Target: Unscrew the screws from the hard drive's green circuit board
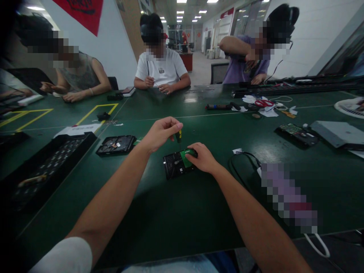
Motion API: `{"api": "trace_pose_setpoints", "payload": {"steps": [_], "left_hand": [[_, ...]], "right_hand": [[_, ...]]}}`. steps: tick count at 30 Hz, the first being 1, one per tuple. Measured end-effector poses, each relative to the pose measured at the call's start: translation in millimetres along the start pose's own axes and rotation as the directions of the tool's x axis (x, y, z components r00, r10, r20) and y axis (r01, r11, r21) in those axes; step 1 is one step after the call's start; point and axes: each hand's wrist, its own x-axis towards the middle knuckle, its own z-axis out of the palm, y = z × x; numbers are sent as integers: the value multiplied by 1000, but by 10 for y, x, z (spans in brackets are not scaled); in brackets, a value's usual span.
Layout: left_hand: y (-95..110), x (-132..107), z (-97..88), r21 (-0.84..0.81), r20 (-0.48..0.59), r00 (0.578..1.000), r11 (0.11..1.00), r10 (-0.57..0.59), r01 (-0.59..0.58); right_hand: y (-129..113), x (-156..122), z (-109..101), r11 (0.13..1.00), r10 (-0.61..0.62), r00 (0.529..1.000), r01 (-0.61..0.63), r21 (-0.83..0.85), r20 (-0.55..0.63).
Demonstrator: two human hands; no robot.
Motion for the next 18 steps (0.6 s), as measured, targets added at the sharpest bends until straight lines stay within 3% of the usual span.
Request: {"api": "trace_pose_setpoints", "payload": {"steps": [5, 12, 18], "left_hand": [[41, -3, -20, 62, 64, 997, 997, 36, -40], [81, -7, 25, -148, 102, 990, 983, -99, 113], [37, 10, 23, -146, 96, 991, 983, -96, 110]], "right_hand": [[3, 6, 5, 1000, -13, 1000, 13, -14, -8], [-2, -1, 2, 1000, -13, 1000, 13, -17, 1], [-14, 2, -7, 1000, 1, 1000, -1, -6, 3]]}}
